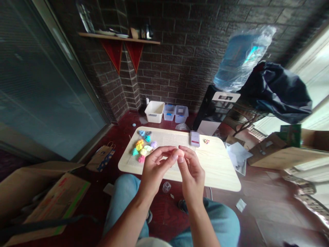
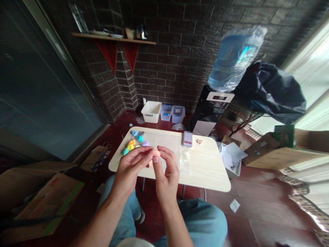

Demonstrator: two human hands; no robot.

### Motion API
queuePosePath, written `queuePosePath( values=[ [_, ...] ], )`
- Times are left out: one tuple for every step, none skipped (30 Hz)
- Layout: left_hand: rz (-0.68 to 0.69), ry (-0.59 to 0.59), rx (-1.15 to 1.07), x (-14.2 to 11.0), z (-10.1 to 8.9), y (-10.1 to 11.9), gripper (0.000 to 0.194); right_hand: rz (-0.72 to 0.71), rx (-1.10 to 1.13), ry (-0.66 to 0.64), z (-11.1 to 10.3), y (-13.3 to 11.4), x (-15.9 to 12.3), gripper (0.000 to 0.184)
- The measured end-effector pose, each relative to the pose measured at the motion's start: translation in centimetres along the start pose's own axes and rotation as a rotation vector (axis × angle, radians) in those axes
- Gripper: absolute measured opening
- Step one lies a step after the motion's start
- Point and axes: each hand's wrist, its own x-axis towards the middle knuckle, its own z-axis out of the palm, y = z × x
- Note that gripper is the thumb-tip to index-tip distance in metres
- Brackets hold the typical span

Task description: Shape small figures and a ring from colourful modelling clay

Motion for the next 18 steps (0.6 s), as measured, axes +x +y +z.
queuePosePath(
  values=[
    [0.013, 0.001, 0.014, 0.01, 0.02, 0.01, 0.021, -0.005, -0.008, 0.000, 0.04, -0.07, 0.02, 0.014],
    [0.024, 0.003, 0.026, 0.02, 0.03, 0.01, 0.020, -0.009, -0.015, 0.002, 0.07, -0.13, 0.03, 0.014],
    [0.032, 0.005, 0.034, 0.02, 0.05, 0.01, 0.019, -0.013, -0.022, 0.003, 0.10, -0.18, 0.04, 0.014],
    [0.036, 0.007, 0.038, 0.01, 0.06, 0.01, 0.019, -0.018, -0.028, 0.006, 0.13, -0.22, 0.04, 0.014],
    [0.039, 0.008, 0.040, 0.00, 0.06, 0.01, 0.018, -0.023, -0.031, 0.008, 0.14, -0.24, 0.03, 0.014],
    [0.039, 0.008, 0.041, -0.02, 0.06, 0.01, 0.018, -0.026, -0.035, 0.009, 0.14, -0.25, 0.02, 0.014],
    [0.040, 0.008, 0.042, -0.03, 0.05, 0.01, 0.018, -0.028, -0.038, 0.009, 0.14, -0.24, 0.00, 0.014],
    [0.040, 0.009, 0.043, -0.05, 0.04, 0.02, 0.018, -0.027, -0.040, 0.006, 0.13, -0.21, -0.03, 0.014],
    [0.041, 0.011, 0.044, -0.06, 0.03, 0.02, 0.017, -0.022, -0.037, 0.003, 0.12, -0.17, -0.05, 0.014],
    [0.042, 0.013, 0.044, -0.06, 0.03, 0.03, 0.017, -0.014, -0.029, -0.002, 0.11, -0.11, -0.08, 0.014],
    [0.044, 0.017, 0.041, -0.06, 0.02, 0.04, 0.017, -0.003, -0.018, -0.009, 0.10, -0.04, -0.12, 0.014],
    [0.046, 0.019, 0.035, -0.05, 0.01, 0.04, 0.017, 0.006, -0.004, -0.015, 0.08, 0.04, -0.15, 0.014],
    [0.049, 0.022, 0.029, -0.05, 0.01, 0.04, 0.016, 0.015, 0.009, -0.019, 0.07, 0.12, -0.19, 0.015],
    [0.051, 0.023, 0.025, -0.05, 0.01, 0.05, 0.016, 0.019, 0.019, -0.021, 0.06, 0.21, -0.22, 0.015],
    [0.051, 0.023, 0.021, -0.05, 0.01, 0.06, 0.016, 0.020, 0.026, -0.021, 0.06, 0.28, -0.25, 0.015],
    [0.049, 0.021, 0.020, -0.06, 0.01, 0.06, 0.016, 0.019, 0.031, -0.019, 0.05, 0.33, -0.26, 0.015],
    [0.045, 0.016, 0.020, -0.06, 0.01, 0.06, 0.016, 0.016, 0.033, -0.016, 0.05, 0.37, -0.26, 0.014],
    [0.040, 0.010, 0.020, -0.07, 0.00, 0.07, 0.016, 0.009, 0.032, -0.011, 0.05, 0.38, -0.24, 0.013]
  ],
)
